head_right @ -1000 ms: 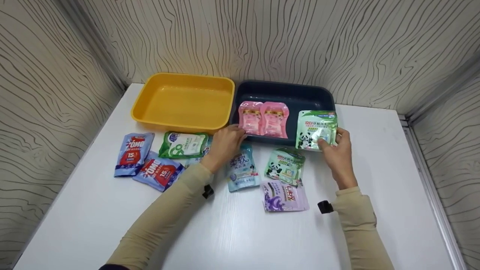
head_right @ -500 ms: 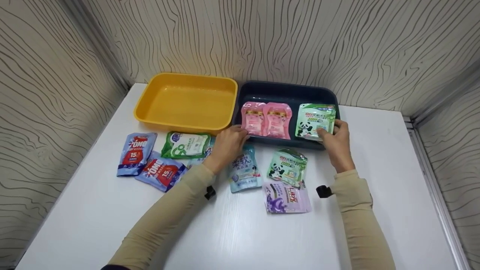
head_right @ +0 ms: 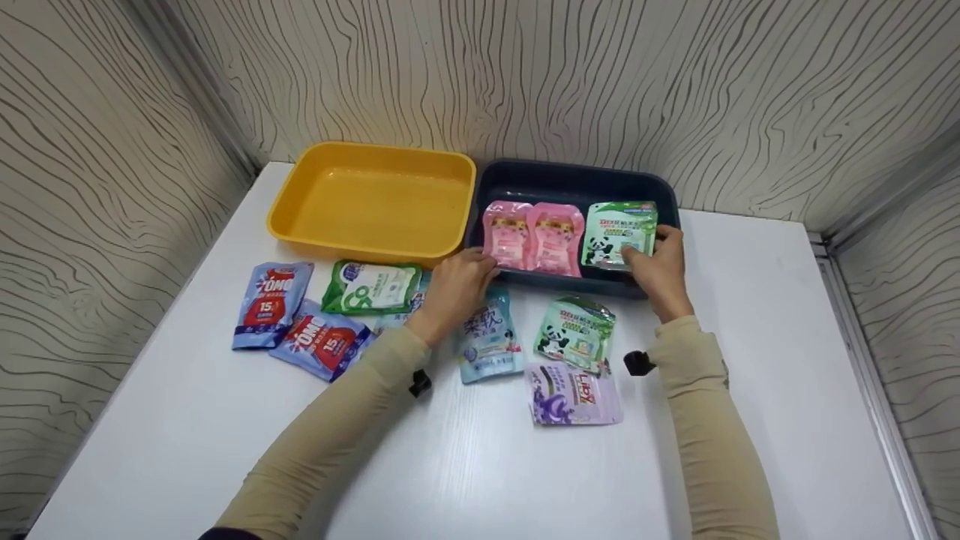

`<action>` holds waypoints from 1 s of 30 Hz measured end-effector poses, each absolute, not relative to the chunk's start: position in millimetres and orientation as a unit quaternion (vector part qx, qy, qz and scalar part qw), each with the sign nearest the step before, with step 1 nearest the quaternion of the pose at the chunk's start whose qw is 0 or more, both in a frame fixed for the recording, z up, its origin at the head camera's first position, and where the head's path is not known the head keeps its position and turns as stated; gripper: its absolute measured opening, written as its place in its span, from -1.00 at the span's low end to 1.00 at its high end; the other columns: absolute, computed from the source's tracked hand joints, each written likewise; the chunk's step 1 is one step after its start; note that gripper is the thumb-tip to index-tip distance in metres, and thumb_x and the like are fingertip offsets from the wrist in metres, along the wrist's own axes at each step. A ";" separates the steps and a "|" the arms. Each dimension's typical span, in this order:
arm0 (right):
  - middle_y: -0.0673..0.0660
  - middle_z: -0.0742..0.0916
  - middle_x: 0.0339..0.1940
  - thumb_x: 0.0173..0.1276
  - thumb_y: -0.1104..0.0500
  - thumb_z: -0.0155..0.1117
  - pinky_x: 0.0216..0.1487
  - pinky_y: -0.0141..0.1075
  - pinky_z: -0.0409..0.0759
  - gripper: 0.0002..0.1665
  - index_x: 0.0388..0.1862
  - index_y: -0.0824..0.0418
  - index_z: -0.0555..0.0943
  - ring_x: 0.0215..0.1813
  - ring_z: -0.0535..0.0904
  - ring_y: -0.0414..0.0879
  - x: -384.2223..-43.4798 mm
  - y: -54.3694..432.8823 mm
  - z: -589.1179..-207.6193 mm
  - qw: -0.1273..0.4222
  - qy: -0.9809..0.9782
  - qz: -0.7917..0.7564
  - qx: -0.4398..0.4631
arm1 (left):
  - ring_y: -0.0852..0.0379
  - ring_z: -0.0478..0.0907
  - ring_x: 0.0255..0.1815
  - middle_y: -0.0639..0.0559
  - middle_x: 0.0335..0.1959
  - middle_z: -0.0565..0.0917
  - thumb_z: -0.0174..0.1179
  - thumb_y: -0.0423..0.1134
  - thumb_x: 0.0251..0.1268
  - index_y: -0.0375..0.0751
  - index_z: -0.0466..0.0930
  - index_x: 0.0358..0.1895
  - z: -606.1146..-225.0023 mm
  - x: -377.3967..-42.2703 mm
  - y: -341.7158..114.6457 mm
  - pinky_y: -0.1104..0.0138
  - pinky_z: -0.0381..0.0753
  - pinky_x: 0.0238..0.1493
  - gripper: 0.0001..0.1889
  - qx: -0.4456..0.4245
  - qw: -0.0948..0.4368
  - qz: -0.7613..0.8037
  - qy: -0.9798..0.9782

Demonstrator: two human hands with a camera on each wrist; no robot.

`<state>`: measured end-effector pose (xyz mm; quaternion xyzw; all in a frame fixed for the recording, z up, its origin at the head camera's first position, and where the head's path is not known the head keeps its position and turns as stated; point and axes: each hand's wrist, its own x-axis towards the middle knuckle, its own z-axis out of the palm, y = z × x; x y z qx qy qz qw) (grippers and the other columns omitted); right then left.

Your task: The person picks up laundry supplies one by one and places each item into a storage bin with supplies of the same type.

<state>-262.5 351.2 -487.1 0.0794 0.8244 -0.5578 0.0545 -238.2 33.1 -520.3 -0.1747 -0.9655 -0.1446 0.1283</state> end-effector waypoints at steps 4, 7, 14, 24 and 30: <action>0.43 0.32 0.57 0.69 0.09 0.07 0.10 -0.57 0.66 -0.03 0.71 0.36 -0.27 0.05 0.55 -0.38 -269.4 347.0 -489.4 0.059 0.832 -0.546 0.076 | 0.10 0.80 0.04 0.05 -0.08 0.86 0.22 -0.11 0.64 -0.08 0.86 0.02 -522.2 -238.2 32.9 0.25 0.81 0.07 -0.76 -0.172 0.138 -0.137 -0.966; 0.42 0.34 0.56 0.68 0.12 0.07 0.09 -0.53 0.69 -0.04 0.72 0.36 -0.26 0.03 0.57 -0.36 -273.9 343.0 -490.6 0.065 0.833 -0.544 0.080 | 0.11 0.80 0.05 0.05 -0.09 0.86 0.22 -0.11 0.64 -0.08 0.86 0.01 -523.2 -238.0 33.0 0.24 0.81 0.06 -0.76 -0.173 0.144 -0.130 -0.966; 0.47 0.33 0.60 0.68 0.10 0.07 0.13 -0.48 0.68 -0.02 0.74 0.34 -0.27 0.05 0.59 -0.31 -282.3 341.8 -492.8 0.097 0.846 -0.519 0.076 | 0.13 0.79 -0.03 0.08 -0.10 0.86 0.19 -0.09 0.66 -0.06 0.84 0.06 -521.8 -237.6 33.9 0.30 0.80 0.04 -0.74 -0.175 0.132 -0.133 -0.967; 0.52 0.40 0.48 0.62 0.07 0.18 0.02 -0.41 0.60 0.03 0.73 0.38 -0.20 0.19 0.56 0.03 -285.8 340.4 -496.7 0.098 0.888 -0.445 0.053 | 0.13 0.80 0.00 0.09 -0.08 0.86 0.18 -0.10 0.66 -0.06 0.84 0.07 -518.9 -237.5 33.9 0.30 0.80 0.05 -0.74 -0.175 0.124 -0.137 -0.967; 0.58 0.38 0.45 0.55 0.12 0.22 0.31 0.02 0.49 0.06 0.69 0.47 -0.19 0.28 0.45 0.23 -286.2 337.8 -497.3 0.099 0.905 -0.412 0.046 | 0.10 0.79 0.04 0.07 -0.08 0.86 0.18 -0.12 0.66 -0.07 0.85 0.03 -518.8 -237.2 34.1 0.26 0.81 0.05 -0.75 -0.176 0.130 -0.128 -0.967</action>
